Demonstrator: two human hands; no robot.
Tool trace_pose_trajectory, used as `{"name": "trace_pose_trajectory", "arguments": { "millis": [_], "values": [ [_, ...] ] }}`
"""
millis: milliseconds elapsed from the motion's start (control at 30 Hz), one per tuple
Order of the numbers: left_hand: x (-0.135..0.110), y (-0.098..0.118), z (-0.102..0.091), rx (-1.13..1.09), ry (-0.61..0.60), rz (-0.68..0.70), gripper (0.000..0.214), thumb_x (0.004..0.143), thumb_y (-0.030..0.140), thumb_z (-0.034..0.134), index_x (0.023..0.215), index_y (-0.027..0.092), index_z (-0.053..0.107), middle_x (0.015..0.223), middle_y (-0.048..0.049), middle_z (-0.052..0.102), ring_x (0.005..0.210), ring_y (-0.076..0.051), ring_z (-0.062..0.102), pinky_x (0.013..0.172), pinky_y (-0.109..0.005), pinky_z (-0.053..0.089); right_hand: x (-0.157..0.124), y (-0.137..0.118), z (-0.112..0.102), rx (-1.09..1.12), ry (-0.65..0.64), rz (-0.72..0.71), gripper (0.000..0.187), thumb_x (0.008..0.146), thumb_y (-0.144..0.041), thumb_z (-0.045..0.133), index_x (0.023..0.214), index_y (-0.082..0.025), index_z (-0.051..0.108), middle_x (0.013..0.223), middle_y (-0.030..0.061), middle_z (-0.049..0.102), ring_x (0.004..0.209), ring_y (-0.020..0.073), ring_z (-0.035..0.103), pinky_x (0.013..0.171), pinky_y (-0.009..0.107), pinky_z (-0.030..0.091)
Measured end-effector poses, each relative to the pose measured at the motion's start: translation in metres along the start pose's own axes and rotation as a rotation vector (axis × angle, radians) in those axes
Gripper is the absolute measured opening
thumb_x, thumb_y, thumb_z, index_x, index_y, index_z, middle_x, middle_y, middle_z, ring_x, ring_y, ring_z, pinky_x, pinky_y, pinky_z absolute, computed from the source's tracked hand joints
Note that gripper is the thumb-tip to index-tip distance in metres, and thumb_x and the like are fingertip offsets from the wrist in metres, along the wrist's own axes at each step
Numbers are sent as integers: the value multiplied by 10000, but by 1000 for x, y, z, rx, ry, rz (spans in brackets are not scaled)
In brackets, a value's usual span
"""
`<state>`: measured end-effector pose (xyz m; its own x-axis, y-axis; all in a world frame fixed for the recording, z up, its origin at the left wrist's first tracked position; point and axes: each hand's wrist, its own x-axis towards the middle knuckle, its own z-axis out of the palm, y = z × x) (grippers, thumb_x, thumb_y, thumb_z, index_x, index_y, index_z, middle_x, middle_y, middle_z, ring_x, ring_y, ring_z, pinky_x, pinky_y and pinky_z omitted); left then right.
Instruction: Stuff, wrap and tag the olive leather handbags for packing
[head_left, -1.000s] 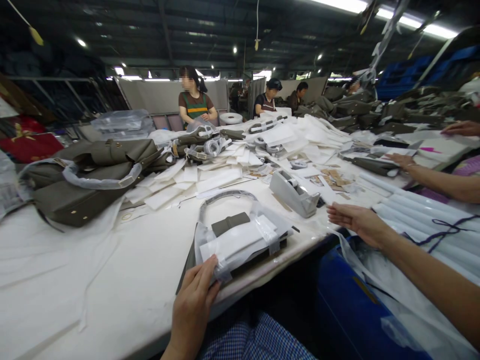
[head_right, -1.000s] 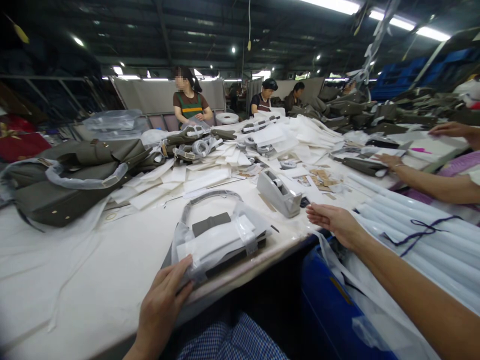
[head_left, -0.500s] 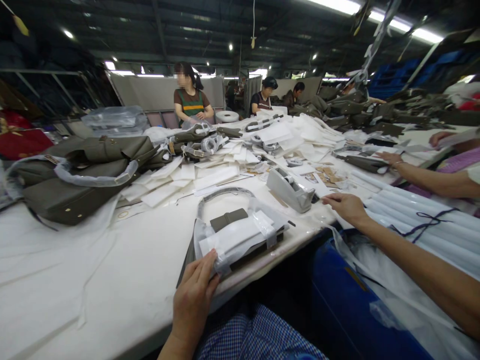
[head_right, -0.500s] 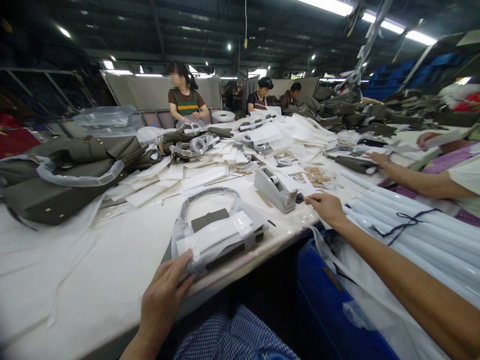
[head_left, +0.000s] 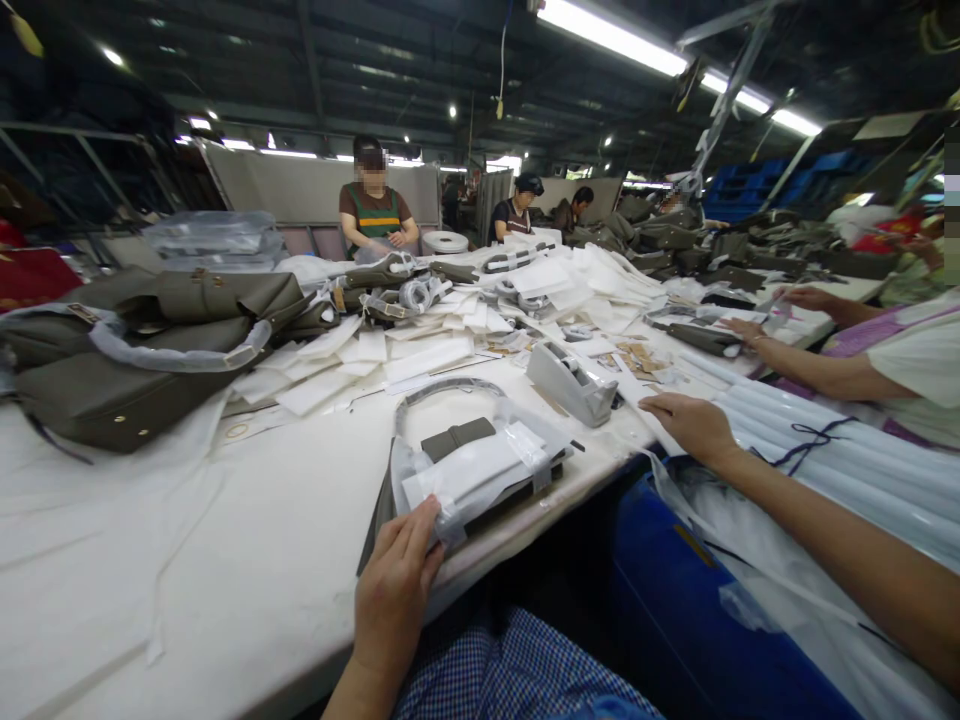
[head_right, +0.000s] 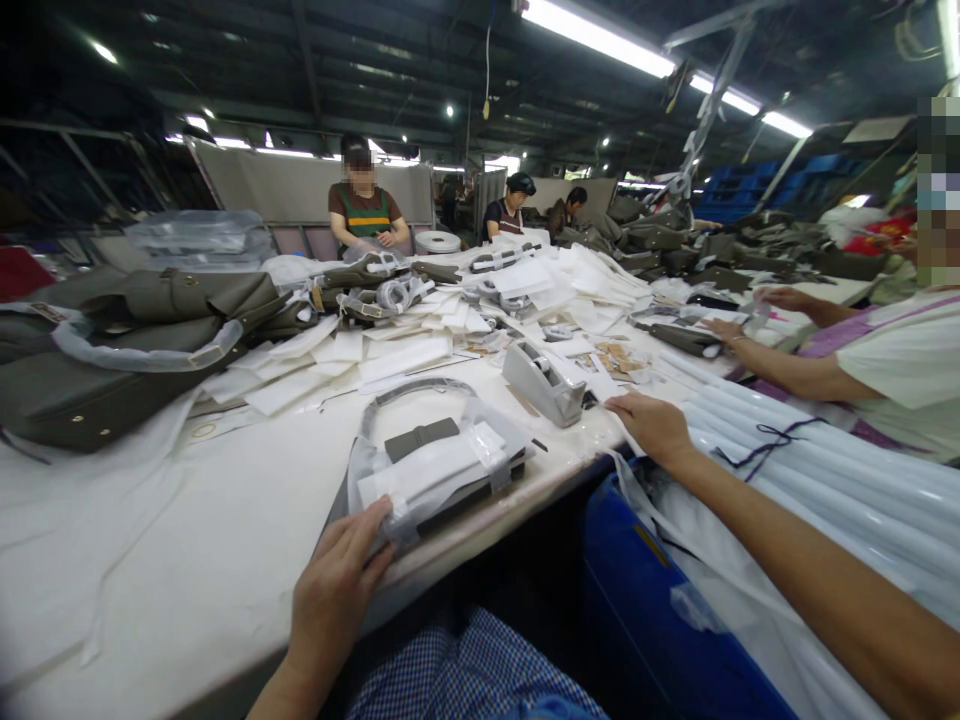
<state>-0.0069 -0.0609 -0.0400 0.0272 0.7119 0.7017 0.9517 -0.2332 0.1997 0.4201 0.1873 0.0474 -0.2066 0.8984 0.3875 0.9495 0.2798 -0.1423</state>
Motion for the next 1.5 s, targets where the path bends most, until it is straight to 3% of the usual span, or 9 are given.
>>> {"name": "trace_pose_trajectory", "arguments": {
  "millis": [133,300,500,700,833,1000,1167,1367,1500],
  "values": [
    [-1,0,1,-19,9,-3,391,954,167,549,1346,164,541,1207,-74,700,1071,-226,637,945,-329,556,-18,-27,-34,-1,-21,-375,297,906,-325,493,1010,-262,764,1079,56,754,956,251,689,788,360,529],
    [0,3,0,-28,-16,-39,429,915,124,598,1338,164,546,1218,-73,699,1091,-229,631,954,-347,562,-25,-100,-57,155,-141,-732,258,953,-374,513,1045,-321,748,1045,29,760,941,226,699,866,362,541],
    [3,7,-3,-50,-28,-95,468,857,76,661,1305,171,568,1223,-63,703,1081,-229,633,950,-348,572,-14,-211,-48,272,-374,-1098,240,969,-411,534,989,-302,746,906,28,750,830,190,669,765,300,490],
    [3,9,-3,-62,-36,-117,465,855,72,662,1302,160,567,1249,-66,690,1085,-228,624,942,-351,582,16,-295,-14,357,-423,-1374,216,940,-366,580,805,-269,719,750,4,695,703,155,621,616,250,389],
    [5,10,-4,-71,-51,-125,447,863,72,655,1292,160,571,1251,-65,688,1086,-235,620,943,-358,583,33,-325,9,239,-506,-1455,135,860,-269,669,733,-253,710,719,-14,693,637,140,587,572,249,327],
    [7,10,-5,-63,-45,-114,397,873,75,636,1260,150,587,1235,-74,691,1072,-232,626,938,-358,587,45,-349,22,65,-628,-1445,45,789,-272,739,745,-266,746,729,-21,721,627,137,575,561,256,271],
    [5,9,-4,-60,-35,-108,364,886,89,618,1243,156,592,1216,-75,692,1071,-234,630,929,-355,590,54,-365,22,-94,-762,-1445,182,797,-410,733,818,-236,784,730,20,736,614,144,564,551,270,242],
    [1,11,0,30,9,-106,249,916,114,564,1156,143,623,1285,-142,639,1036,-247,650,875,-380,604,50,-383,25,-249,-769,-1508,232,785,-435,754,816,-209,796,698,40,728,581,145,526,532,281,213],
    [5,10,-2,3,58,-55,206,957,110,485,1089,152,638,1241,-99,688,1026,-208,667,909,-333,588,47,-392,28,-302,-763,-1561,231,807,-420,741,817,-197,799,717,50,735,593,145,535,529,282,231]
  ]
}}
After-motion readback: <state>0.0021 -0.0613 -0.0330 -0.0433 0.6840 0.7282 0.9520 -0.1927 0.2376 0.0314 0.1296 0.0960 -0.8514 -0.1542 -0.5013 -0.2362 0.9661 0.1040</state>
